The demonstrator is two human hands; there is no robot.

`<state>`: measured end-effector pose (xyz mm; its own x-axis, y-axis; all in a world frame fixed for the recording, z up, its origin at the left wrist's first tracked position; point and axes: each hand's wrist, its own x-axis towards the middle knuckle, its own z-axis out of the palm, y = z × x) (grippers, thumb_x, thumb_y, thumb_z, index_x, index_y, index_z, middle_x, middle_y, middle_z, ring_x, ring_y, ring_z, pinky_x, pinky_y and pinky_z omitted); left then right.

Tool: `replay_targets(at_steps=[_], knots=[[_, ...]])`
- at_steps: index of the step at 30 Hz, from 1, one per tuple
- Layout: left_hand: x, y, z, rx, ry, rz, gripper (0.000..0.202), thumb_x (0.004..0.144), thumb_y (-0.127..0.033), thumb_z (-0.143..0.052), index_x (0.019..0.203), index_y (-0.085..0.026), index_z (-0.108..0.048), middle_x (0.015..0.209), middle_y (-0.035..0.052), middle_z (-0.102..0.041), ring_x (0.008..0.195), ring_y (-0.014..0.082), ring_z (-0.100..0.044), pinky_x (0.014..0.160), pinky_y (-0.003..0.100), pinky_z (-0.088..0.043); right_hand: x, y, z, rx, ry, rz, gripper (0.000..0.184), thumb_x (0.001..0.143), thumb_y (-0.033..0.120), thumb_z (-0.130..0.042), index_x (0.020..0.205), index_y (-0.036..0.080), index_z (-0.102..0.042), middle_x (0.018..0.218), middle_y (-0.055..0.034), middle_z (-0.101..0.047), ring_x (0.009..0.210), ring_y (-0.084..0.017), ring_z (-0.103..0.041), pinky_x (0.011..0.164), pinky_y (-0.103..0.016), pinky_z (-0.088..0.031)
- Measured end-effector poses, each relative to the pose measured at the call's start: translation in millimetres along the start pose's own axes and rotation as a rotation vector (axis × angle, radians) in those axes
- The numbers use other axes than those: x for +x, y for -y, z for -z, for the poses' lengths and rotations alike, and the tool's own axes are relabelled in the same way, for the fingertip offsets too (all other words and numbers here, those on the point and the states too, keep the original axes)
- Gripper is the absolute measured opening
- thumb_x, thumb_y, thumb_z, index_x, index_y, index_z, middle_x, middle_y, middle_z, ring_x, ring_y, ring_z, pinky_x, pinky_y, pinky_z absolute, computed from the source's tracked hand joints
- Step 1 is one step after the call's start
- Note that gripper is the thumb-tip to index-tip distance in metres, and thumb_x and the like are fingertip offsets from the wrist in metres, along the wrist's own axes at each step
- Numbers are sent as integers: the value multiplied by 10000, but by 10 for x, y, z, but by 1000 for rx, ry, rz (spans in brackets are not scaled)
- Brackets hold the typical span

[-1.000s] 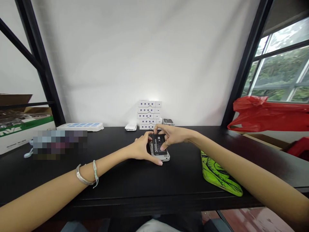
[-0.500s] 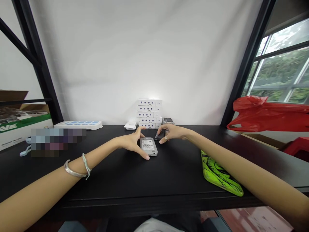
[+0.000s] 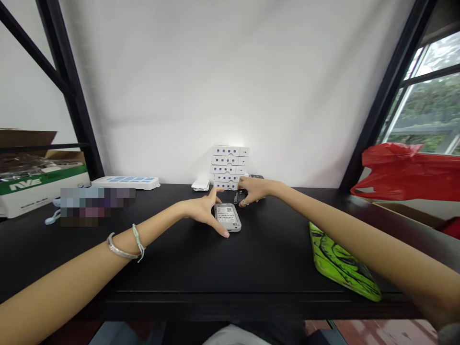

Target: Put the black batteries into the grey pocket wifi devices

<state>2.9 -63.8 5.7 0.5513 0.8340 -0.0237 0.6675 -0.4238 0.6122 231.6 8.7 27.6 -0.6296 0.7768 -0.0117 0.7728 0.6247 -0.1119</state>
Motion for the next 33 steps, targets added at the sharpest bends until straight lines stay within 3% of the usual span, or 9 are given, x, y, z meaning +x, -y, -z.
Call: replay_targets(at_steps=[5,12,16,20,23,25,28,30,33], knots=[[9,1,5,28,44,-8,1304,399,-540,-812,1424,-238,-64,1353,133,-430,1249,331,-421,1009,422,-362,161,18,9,-5,151,-101,476,663,308,-634,1111,151,-594,818,-53,-665,521,-155,-593,589,-322,-471],[-20,-19,9,16,59,-6,1296,401,-531,-811,1415,-249,-55,1365,143,-409,1263,343,-401,1038,444,-326,107,-17,-68,-24,147,-83,528,682,166,-555,1209,181,-559,937,-61,-668,454,-121,-582,563,-303,-472],[7,5,11,-31,28,-33,1297,411,-520,-815,1408,-246,-32,1315,147,-461,1235,334,-441,1037,442,-333,37,-57,-86,-15,57,-35,463,705,188,-539,1166,187,-587,1125,-99,-607,425,-98,-559,555,-311,-480],[182,130,83,-90,-72,-65,1246,438,-509,-810,1392,-250,-50,1307,168,-459,1248,338,-423,1025,479,-337,-17,-214,35,17,-241,53,398,729,358,-584,1084,178,-610,1034,-89,-632,680,-185,-627,691,-328,-491],[393,268,157,-135,-132,-80,1215,435,-483,-816,1378,-239,-90,1301,183,-470,1261,354,-397,1023,514,-321,-68,-437,157,-14,-385,-38,605,675,524,-627,1148,153,-565,1060,-128,-610,946,-277,-587,827,-383,-467],[526,361,186,-148,-149,-77,1226,421,-466,-825,1377,-232,-95,1300,197,-470,1261,366,-392,1018,531,-317,-103,-615,198,-14,-352,-142,835,603,600,-662,1273,141,-469,1246,-173,-511,1124,-336,-495,931,-436,-416],[662,482,189,-154,-155,-88,1250,429,-463,-827,1385,-227,-57,1325,219,-435,1244,360,-416,991,525,-353,-140,-852,179,90,-172,-259,1075,557,641,-681,1419,157,-259,1451,-171,-299,1295,-375,-313,1033,-479,-324],[703,540,169,-154,-163,-97,1245,447,-479,-821,1385,-216,-47,1335,232,-414,1220,341,-448,973,499,-386,-143,-956,135,195,-70,-266,1089,570,630,-681,1439,177,-205,1480,-149,-261,1319,-364,-283,1051,-469,-311],[708,579,129,-135,-188,-100,1190,474,-499,-809,1373,-184,-95,1327,243,-411,1209,323,-462,969,469,-400,-116,-1021,77,301,-54,-255,1078,581,599,-693,1435,167,-197,1462,-162,-294,1310,-338,-314,1053,-434,-322]])
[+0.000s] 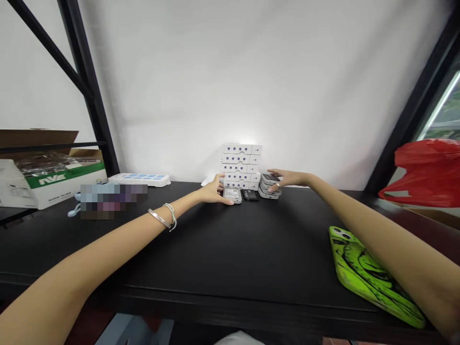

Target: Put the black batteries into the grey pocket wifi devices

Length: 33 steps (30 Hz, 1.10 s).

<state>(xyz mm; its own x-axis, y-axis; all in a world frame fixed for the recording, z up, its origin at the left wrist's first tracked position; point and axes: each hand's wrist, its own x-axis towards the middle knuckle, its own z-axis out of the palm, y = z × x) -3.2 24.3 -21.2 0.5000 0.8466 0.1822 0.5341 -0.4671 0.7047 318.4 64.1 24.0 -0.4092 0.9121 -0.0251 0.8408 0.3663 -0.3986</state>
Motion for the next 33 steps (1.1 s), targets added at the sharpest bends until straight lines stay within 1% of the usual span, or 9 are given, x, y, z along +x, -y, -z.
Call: replay_targets(at_steps=[3,6,10,15,18,21,26,30,33], knots=[[-58,-44,-29,42,-51,-12,1146,487,-500,-805,1359,-176,-136,1363,232,-367,1260,332,-400,1009,468,-360,13,19,-7,23,-82,-52,1099,573,581,-707,1430,151,-170,1410,-192,-363,1272,-336,-372,1042,-437,-332],[-178,-174,-50,89,-124,-39,1039,536,-513,-775,1339,-206,-190,1431,178,-272,1329,334,-282,1070,469,-269,-48,85,29,16,-150,-57,1030,573,567,-709,1396,181,-226,1368,-172,-419,1233,-340,-410,1009,-431,-365],[-417,-390,-128,174,-198,-84,796,662,-526,-682,1288,-235,-286,1386,122,-333,1305,314,-298,1062,470,-274,-237,208,21,-11,-133,67,807,626,526,-673,1306,224,-363,1300,-123,-467,1180,-325,-444,961,-400,-400],[-603,-514,-372,324,-92,-235,580,799,-489,-555,1282,-239,-354,1337,94,-400,1280,279,-316,1061,446,-285,-476,405,-168,-136,11,349,378,749,512,-568,1040,274,-610,1126,-67,-512,1154,-301,-428,993,-429,-324],[-594,-512,-485,382,-51,-290,425,864,-457,-474,1228,-238,-458,1265,80,-467,1212,265,-403,1038,429,-315,-556,511,-236,-205,-113,387,309,768,525,-557,916,274,-660,1149,-73,-487,1183,-317,-373,1010,-489,-248],[-582,-524,-502,410,-67,-267,345,882,-410,-460,1143,-207,-557,1213,89,-498,1147,253,-468,1008,400,-351,-607,600,-235,-175,-160,447,338,753,527,-590,982,284,-642,1169,-69,-491,1189,-302,-362,1013,-470,-248],[-690,-632,-451,536,-47,-46,379,846,-421,-493,1201,-297,-539,1197,82,-502,1154,329,-436,946,535,-349,-665,746,-310,-160,-105,506,349,757,496,-590,1007,257,-635,1116,-63,-543,1109,-270,-446,953,-414,-339],[-799,-739,-436,471,-29,-14,585,721,-622,-563,1201,-287,-556,1151,82,-513,1144,331,-437,938,473,-388,-732,941,-485,-122,33,404,420,777,529,-548,1032,203,-617,993,-76,-620,900,-242,-567,766,-353,-442],[-824,-786,-372,335,113,-56,792,569,-682,-662,1222,-250,-541,1217,82,-481,1092,294,-498,886,381,-452,-813,1121,-587,-106,87,364,481,790,577,-511,1075,199,-595,992,-76,-633,866,-237,-581,714,-330,-448]])
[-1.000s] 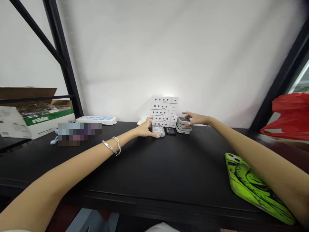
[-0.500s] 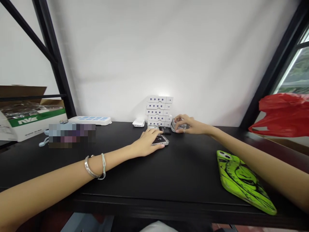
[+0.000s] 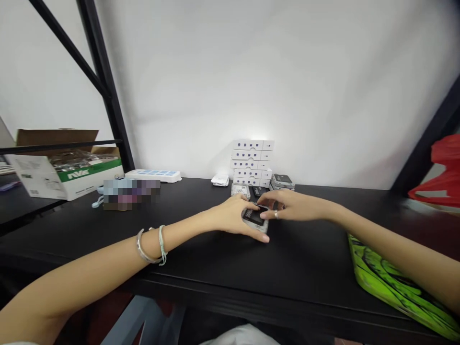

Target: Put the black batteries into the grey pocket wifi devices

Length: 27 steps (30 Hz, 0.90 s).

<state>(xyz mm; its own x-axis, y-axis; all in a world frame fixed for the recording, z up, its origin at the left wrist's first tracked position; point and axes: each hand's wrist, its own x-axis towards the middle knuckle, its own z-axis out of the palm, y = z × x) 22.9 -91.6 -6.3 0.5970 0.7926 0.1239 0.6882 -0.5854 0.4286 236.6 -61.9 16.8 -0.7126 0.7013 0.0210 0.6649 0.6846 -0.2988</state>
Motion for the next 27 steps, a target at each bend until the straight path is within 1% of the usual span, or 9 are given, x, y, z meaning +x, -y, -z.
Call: replay_targets(at_steps=[2,4,6,10,13,16,20,23,27], knots=[[-9,8,54,-103,83,-37,819,529,-614,-733,1214,-212,-530,1215,89,-495,995,250,-566,808,331,-494,-7,108,-24,-13,-5,3,495,773,590,-528,1076,204,-587,1006,-75,-629,883,-241,-575,727,-332,-442],[-20,14,74,-162,103,-38,824,513,-563,-769,1198,-187,-508,1163,98,-533,945,240,-590,772,327,-507,-10,169,-30,-19,-2,10,488,760,582,-550,1068,204,-581,1007,-73,-626,896,-241,-570,736,-330,-436],[-31,8,42,-197,55,-35,890,482,-573,-782,1217,-198,-449,1167,106,-526,1000,269,-567,807,366,-499,-4,180,-29,-12,-22,-2,500,734,575,-585,1058,195,-569,996,-74,-626,881,-235,-572,713,-317,-436],[-33,-15,-103,-288,-61,-56,1033,455,-615,-778,1284,-250,-282,1260,127,-435,1144,326,-468,912,474,-442,11,118,-32,-18,-33,-44,490,701,607,-606,938,179,-582,870,-57,-637,755,-204,-576,628,-292,-422],[-14,-2,-170,-319,-94,-66,1046,455,-587,-794,1284,-257,-247,1225,135,-436,1166,340,-444,942,521,-406,4,78,-26,-4,-18,-61,531,668,634,-623,949,184,-600,892,-54,-642,768,-204,-581,639,-287,-424],[-1,23,-181,-330,-104,-71,1046,456,-558,-808,1281,-260,-239,1173,127,-460,1168,338,-443,961,540,-384,-19,72,-6,14,-31,-74,564,611,629,-671,970,196,-621,980,-56,-635,849,-217,-578,674,-281,-433],[0,35,-191,-331,-108,-72,1021,469,-551,-807,1264,-247,-242,1177,133,-453,1184,334,-430,973,535,-381,-41,74,17,47,-9,-35,538,599,589,-697,985,218,-638,1015,-45,-627,892,-218,-567,698,-275,-433],[2,41,-208,-331,-108,-83,1022,479,-551,-805,1264,-244,-227,1194,138,-439,1193,328,-421,978,526,-383,-30,64,25,67,-6,-76,595,575,565,-718,1043,211,-621,1046,-55,-614,913,-225,-561,716,-280,-436],[0,34,-199,-299,-98,-61,1027,480,-569,-797,1261,-242,-216,1218,145,-422,1194,331,-413,971,529,-390,4,79,48,96,72,-150,618,549,575,-723,1026,201,-603,1044,-55,-599,894,-238,-564,696,-293,-441]])
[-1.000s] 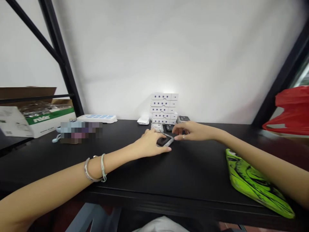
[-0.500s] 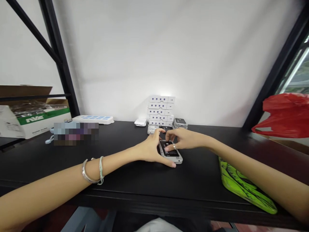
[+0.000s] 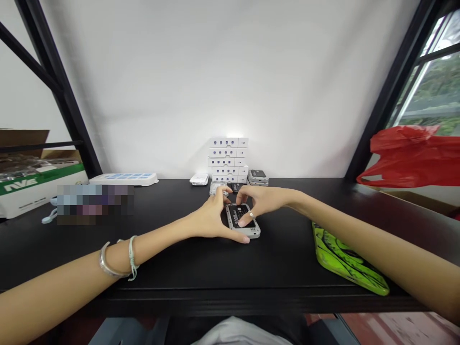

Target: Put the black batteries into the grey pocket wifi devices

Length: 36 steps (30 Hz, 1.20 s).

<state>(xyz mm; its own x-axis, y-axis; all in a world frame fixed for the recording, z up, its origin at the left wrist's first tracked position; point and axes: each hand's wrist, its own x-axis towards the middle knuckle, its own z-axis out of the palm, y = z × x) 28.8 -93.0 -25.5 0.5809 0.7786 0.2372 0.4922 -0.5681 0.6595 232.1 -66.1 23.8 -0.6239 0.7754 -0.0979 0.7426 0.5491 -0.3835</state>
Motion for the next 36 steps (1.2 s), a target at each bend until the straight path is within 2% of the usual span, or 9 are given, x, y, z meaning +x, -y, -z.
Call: replay_targets(at_steps=[6,11,14,17,21,24,27,32,36], knots=[[11,-40,8,48,-55,-37,1009,435,-569,-809,1211,-229,-260,1198,135,-423,1162,336,-422,947,539,-404,9,14,12,44,19,-24,566,494,524,-770,925,203,-592,927,-31,-583,840,-236,-538,635,-295,-423],[6,-4,-26,-7,-60,-14,991,444,-565,-805,1197,-223,-260,1166,123,-410,1132,330,-445,921,541,-426,-22,13,-4,169,-56,23,550,497,435,-801,909,207,-517,885,-2,-558,804,-193,-524,617,-273,-421],[-4,15,-40,-42,-74,-34,976,454,-545,-810,1197,-228,-264,1140,110,-422,1127,320,-449,940,543,-410,-53,30,-28,377,-15,114,614,521,314,-813,1008,235,-447,907,11,-565,829,-174,-546,667,-279,-458],[3,45,-37,-51,-80,4,1013,451,-552,-810,1215,-231,-228,1150,119,-422,1146,320,-434,956,539,-397,-51,-16,-40,657,23,48,649,549,217,-799,1069,251,-413,869,17,-579,789,-157,-584,694,-305,-500],[27,89,-10,-16,-73,65,1049,429,-574,-810,1209,-232,-198,1163,128,-428,1170,332,-408,978,559,-357,40,-194,31,830,-216,-111,545,652,175,-735,1080,262,-409,793,20,-577,740,-153,-617,643,-289,-528],[25,86,9,6,-56,85,1042,427,-593,-803,1201,-240,-201,1179,125,-427,1177,329,-405,987,551,-345,158,-353,83,827,-416,-187,297,756,186,-640,995,237,-472,829,-10,-589,712,-162,-650,586,-270,-535],[7,57,16,37,-46,89,1029,429,-620,-788,1199,-249,-214,1186,120,-431,1181,333,-404,989,547,-340,275,-474,56,830,-378,-189,86,766,185,-627,804,167,-551,837,-52,-608,733,-167,-661,666,-276,-557],[-20,3,26,55,-35,113,1043,424,-635,-780,1217,-254,-221,1201,120,-433,1174,355,-417,977,553,-344,399,-601,-44,780,-235,-155,310,650,143,-723,933,151,-595,824,-55,-651,795,-179,-653,779,-322,-551],[-29,-37,39,43,-34,127,1038,422,-615,-787,1225,-255,-237,1197,127,-437,1184,376,-416,973,581,-330,495,-669,-21,510,-234,-142,438,647,255,-745,1058,182,-609,688,14,-586,596,-107,-561,562,-251,-506]])
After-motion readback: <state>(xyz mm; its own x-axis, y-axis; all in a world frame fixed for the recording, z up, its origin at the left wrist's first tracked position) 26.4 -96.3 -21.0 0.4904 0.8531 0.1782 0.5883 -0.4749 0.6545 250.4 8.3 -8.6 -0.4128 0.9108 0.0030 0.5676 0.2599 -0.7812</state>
